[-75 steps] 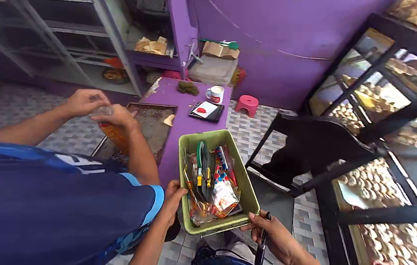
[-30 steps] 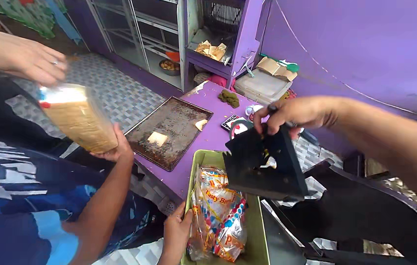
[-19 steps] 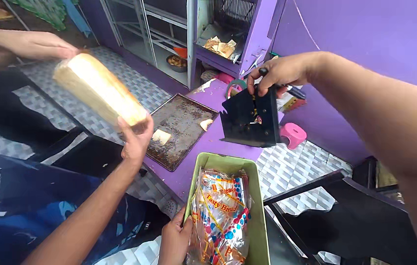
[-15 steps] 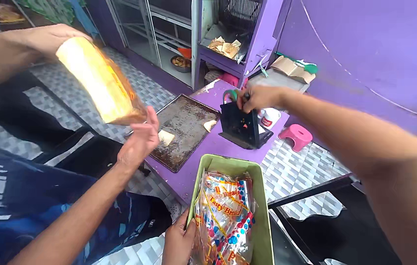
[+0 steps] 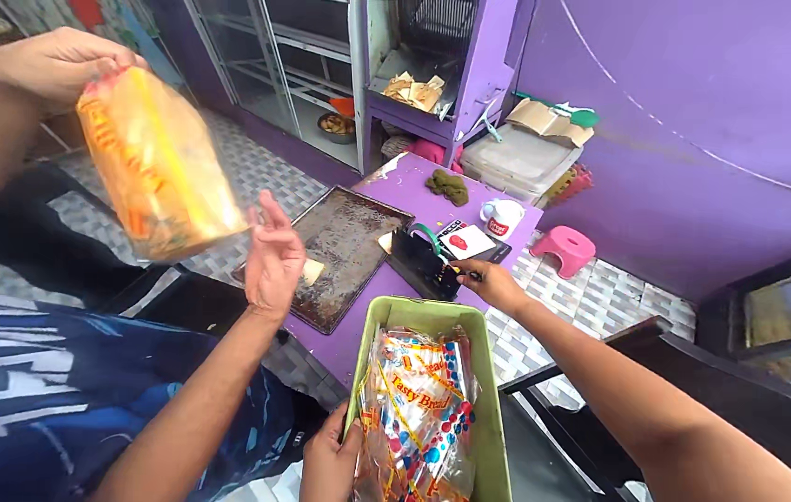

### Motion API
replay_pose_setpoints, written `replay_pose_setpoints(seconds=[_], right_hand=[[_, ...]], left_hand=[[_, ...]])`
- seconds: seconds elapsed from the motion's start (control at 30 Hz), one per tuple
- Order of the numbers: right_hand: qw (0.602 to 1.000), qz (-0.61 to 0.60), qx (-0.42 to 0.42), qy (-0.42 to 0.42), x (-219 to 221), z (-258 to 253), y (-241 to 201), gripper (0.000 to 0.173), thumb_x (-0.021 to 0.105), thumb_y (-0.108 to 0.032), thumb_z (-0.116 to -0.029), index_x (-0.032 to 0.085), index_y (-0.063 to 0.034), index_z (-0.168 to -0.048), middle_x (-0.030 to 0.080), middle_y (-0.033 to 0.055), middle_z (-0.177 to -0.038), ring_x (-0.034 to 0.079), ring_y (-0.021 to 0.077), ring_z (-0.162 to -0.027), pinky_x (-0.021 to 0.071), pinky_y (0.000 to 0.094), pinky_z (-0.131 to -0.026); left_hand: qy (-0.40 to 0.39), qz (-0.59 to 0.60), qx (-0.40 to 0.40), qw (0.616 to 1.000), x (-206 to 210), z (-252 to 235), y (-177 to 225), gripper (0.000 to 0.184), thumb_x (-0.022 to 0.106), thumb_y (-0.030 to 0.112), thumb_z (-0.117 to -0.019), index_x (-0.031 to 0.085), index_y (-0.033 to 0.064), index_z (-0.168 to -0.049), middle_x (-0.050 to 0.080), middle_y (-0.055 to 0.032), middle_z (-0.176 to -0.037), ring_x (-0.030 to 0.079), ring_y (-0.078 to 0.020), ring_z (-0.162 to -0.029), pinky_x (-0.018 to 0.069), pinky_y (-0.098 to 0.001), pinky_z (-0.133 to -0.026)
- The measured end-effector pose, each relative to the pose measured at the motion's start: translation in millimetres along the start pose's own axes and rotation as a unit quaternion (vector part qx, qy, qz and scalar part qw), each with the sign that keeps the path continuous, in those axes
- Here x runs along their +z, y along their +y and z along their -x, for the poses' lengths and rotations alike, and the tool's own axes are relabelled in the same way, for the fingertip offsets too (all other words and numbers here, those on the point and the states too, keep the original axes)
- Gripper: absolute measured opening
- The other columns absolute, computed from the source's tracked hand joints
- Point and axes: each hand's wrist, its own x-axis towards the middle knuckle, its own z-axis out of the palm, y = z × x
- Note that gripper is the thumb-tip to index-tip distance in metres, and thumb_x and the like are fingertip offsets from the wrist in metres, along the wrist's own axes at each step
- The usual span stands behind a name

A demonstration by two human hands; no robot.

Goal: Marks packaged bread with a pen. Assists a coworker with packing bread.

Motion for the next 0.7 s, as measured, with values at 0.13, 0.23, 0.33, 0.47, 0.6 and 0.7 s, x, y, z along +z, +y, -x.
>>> replay_pose_setpoints(seconds=[0.13, 0.23, 0.33, 0.47, 0.6, 0.7], right_hand=[[0.989, -0.073, 0.037, 0.122, -1, 75, -9, 0.032, 0.063, -0.016, -0.101, 0.064, -0.0048, -0.131, 0.07, 0.0155, -0.106, 0.069, 0.0291, -0.09, 0.0569, 0.0514, -0.082], [0.97, -0.165, 0.134, 0.117, 19, 142, -23, 0.04, 0.065, -0.025, -0.0998, 0.062, -0.0024, -0.133, 0.068, 0.0131, -0.095, 0.064, 0.0233, -0.078, 0.0551, 0.044, -0.073], [0.924, -0.292, 0.229, 0.09, 51, 182, -36, 0.051, 0.07, -0.031, -0.095, 0.058, -0.0023, -0.136, 0.061, 0.0067, -0.084, 0.053, 0.0134, -0.063, 0.047, 0.0324, -0.059], [0.893, -0.346, 0.271, 0.101, 79, 190, -47, 0.064, 0.077, -0.021, -0.0882, 0.049, -0.0074, -0.144, 0.066, 0.011, -0.092, 0.064, 0.0191, -0.072, 0.0566, 0.0389, -0.07], [0.87, -0.39, 0.272, 0.13, 85, 196, -46, 0.063, 0.07, -0.005, -0.0892, 0.046, -0.0069, -0.147, 0.065, 0.0119, -0.093, 0.065, 0.0181, -0.072, 0.0571, 0.0357, -0.068], [0.857, -0.403, 0.266, 0.182, 84, 210, -37, 0.058, 0.068, -0.001, -0.084, 0.055, -0.0049, -0.141, 0.063, 0.0083, -0.086, 0.06, 0.0143, -0.065, 0.0541, 0.0313, -0.061]], left_hand=[[0.002, 0.007, -0.01, 1.0, 0, 0, 5, 0.033, 0.059, 0.006, -0.0989, 0.064, 0.0001, -0.131, 0.075, -0.0136, -0.111, 0.073, -0.0177, -0.099, 0.0571, -0.0393, -0.093], [0.007, 0.019, -0.018, 1.0, 1, 0, 7, 0.033, 0.059, 0.006, -0.0994, 0.063, -0.0017, -0.131, 0.074, -0.0159, -0.11, 0.072, -0.0201, -0.099, 0.0568, -0.0407, -0.093], [0.01, 0.016, -0.024, 1.0, 4, 4, 11, 0.035, 0.058, 0.004, -0.1002, 0.061, -0.0046, -0.134, 0.073, -0.0191, -0.113, 0.072, -0.0232, -0.103, 0.0551, -0.0418, -0.096], [0.014, -0.006, -0.018, 1.0, 7, 14, 12, 0.036, 0.057, 0.005, -0.1008, 0.059, -0.0066, -0.135, 0.072, -0.0223, -0.115, 0.07, -0.027, -0.107, 0.053, -0.0445, -0.099], [0.01, 0.03, 0.0, 0.999, 13, 31, 14, 0.039, 0.056, 0.001, -0.0998, 0.055, -0.0129, -0.136, 0.07, -0.0271, -0.117, 0.071, -0.0271, -0.107, 0.0535, -0.041, -0.099], [-0.01, 0.071, -0.009, 0.997, 26, 48, 13, 0.041, 0.055, -0.001, -0.0994, 0.051, -0.0152, -0.138, 0.069, -0.0287, -0.118, 0.071, -0.0271, -0.106, 0.0542, -0.0405, -0.098]])
